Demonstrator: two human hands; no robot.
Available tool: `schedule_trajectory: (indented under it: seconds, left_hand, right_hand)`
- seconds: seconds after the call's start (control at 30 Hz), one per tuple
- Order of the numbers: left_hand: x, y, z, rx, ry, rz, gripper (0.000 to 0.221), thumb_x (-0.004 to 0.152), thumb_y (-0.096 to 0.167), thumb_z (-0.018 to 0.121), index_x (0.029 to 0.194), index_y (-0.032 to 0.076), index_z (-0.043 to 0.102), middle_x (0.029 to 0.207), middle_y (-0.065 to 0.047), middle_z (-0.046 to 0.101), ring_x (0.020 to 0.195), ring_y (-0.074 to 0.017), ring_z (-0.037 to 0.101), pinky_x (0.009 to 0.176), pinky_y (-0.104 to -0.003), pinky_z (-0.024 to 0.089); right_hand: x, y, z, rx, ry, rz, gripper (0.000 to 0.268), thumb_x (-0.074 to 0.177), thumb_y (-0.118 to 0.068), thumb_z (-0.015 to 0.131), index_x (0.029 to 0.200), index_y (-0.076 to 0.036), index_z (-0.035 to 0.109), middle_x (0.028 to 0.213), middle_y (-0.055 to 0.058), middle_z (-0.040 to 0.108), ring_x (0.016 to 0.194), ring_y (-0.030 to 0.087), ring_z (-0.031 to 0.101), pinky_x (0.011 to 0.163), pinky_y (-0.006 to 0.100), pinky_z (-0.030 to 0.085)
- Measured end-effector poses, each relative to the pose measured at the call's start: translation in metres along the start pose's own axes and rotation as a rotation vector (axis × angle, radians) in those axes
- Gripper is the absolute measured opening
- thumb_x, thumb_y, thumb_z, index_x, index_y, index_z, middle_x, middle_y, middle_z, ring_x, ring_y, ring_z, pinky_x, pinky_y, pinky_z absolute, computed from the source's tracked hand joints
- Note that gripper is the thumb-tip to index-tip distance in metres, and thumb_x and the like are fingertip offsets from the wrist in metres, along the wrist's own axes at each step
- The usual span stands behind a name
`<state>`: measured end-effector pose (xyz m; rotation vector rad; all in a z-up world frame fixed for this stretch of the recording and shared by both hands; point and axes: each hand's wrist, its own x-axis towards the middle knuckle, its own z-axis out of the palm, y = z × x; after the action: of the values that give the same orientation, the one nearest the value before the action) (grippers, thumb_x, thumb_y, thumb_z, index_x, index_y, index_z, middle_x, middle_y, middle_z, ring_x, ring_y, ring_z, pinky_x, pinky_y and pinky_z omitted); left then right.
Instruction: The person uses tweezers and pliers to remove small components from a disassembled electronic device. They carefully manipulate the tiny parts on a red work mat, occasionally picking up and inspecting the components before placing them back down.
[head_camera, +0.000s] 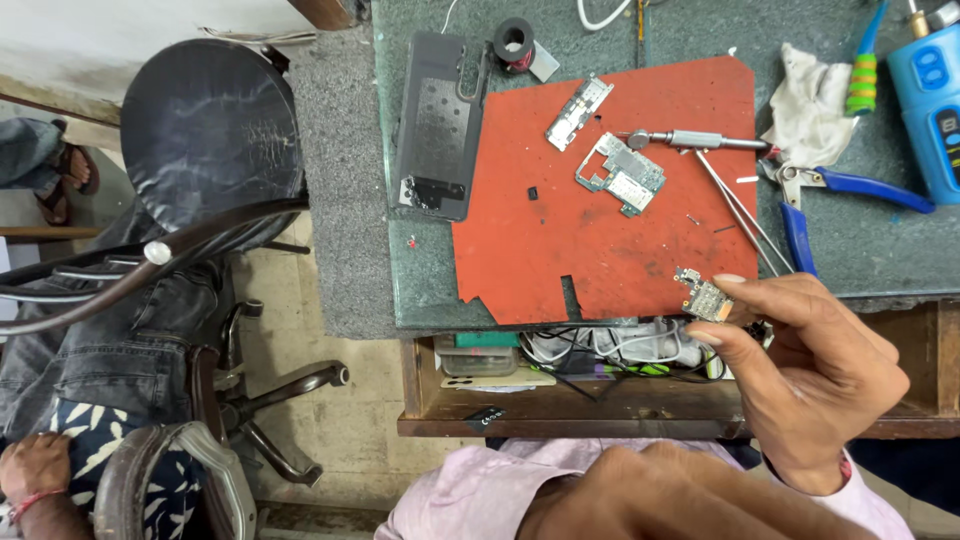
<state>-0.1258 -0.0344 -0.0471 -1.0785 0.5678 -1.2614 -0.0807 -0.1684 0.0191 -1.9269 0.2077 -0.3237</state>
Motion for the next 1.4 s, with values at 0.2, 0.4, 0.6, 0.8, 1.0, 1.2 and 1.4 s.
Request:
schedule_trajectory:
  seconds: [0.2, 0.4, 0.6, 0.8, 1.0, 1.2, 1.4]
  left_hand:
    - [-0.001, 0.011, -0.027, -0.116, 0.039, 0.006, 0.034, 0.121, 0.009, 0.025, 0.14, -0.012, 0.044, 0.116, -0.021, 0.063, 0.111, -0.0136, 0.066, 0.099, -0.027, 0.057]
    - [0.01, 0.01, -0.031, -0.383, -0.078, -0.002, 0.032, 0.119, 0.01, 0.028, 0.138, -0.012, 0.041, 0.114, -0.019, 0.061, 0.107, -0.0135, 0.065, 0.098, -0.027, 0.056]
    - [0.013, -0.003, -0.019, -0.464, -0.06, -0.015, 0.025, 0.112, 0.012, 0.044, 0.125, -0.01, 0.049, 0.104, -0.016, 0.064, 0.098, -0.0161, 0.066, 0.089, -0.029, 0.056]
    - [0.033, -0.057, 0.045, -1.851, -0.376, -0.514, 0.021, 0.105, 0.013, 0.06, 0.112, -0.007, 0.057, 0.093, -0.013, 0.066, 0.089, -0.0186, 0.067, 0.08, -0.03, 0.056]
    - [0.014, -0.056, 0.122, -2.818, -0.452, -1.565, 0.019, 0.101, 0.014, 0.076, 0.113, 0.001, 0.067, 0.102, -0.011, 0.072, 0.088, -0.0158, 0.072, 0.08, -0.026, 0.06]
    - [0.011, -0.014, 0.108, -3.191, -1.143, -1.829, 0.03, 0.1, 0.01, 0.07, 0.126, -0.003, 0.061, 0.115, -0.012, 0.075, 0.103, -0.0129, 0.073, 0.091, -0.026, 0.06]
    - [0.012, -0.005, 0.116, -3.009, -1.339, -1.819, 0.02, 0.099, 0.008, 0.067, 0.117, -0.002, 0.067, 0.102, -0.011, 0.077, 0.093, -0.0133, 0.076, 0.083, -0.026, 0.063]
  right_hand:
    - [0.001, 0.002, -0.002, 0.011, 0.006, -0.021, 0.037, 0.079, 0.005, 0.084, 0.113, 0.007, 0.07, 0.094, 0.012, 0.069, 0.076, 0.012, 0.063, 0.066, 0.022, 0.048]
    - [-0.001, 0.002, -0.002, 0.02, 0.025, -0.002, 0.039, 0.079, 0.006, 0.084, 0.115, 0.007, 0.07, 0.095, 0.012, 0.069, 0.076, 0.012, 0.062, 0.067, 0.022, 0.047]
    - [-0.001, 0.006, -0.005, 0.061, 0.029, 0.01, 0.037, 0.082, 0.005, 0.083, 0.116, 0.006, 0.07, 0.098, 0.011, 0.07, 0.076, 0.01, 0.062, 0.066, 0.019, 0.048]
    - [-0.007, 0.01, -0.005, -0.009, 0.027, 0.03, 0.037, 0.084, 0.007, 0.085, 0.118, 0.007, 0.07, 0.094, 0.013, 0.069, 0.075, 0.012, 0.062, 0.065, 0.021, 0.046]
    - [-0.003, 0.014, -0.008, 0.043, 0.077, -0.025, 0.036, 0.088, 0.003, 0.085, 0.12, 0.004, 0.07, 0.094, 0.011, 0.07, 0.077, 0.01, 0.064, 0.064, 0.019, 0.048]
    - [0.002, 0.012, 0.002, -0.221, 0.051, -0.228, 0.037, 0.076, 0.0, 0.09, 0.107, 0.005, 0.07, 0.088, 0.011, 0.07, 0.078, 0.021, 0.066, 0.067, 0.028, 0.047]
    - [0.023, 0.001, -0.015, -0.402, -0.07, -0.286, 0.028, 0.088, -0.006, 0.086, 0.111, -0.001, 0.072, 0.103, 0.009, 0.073, 0.093, 0.021, 0.068, 0.083, 0.031, 0.051]
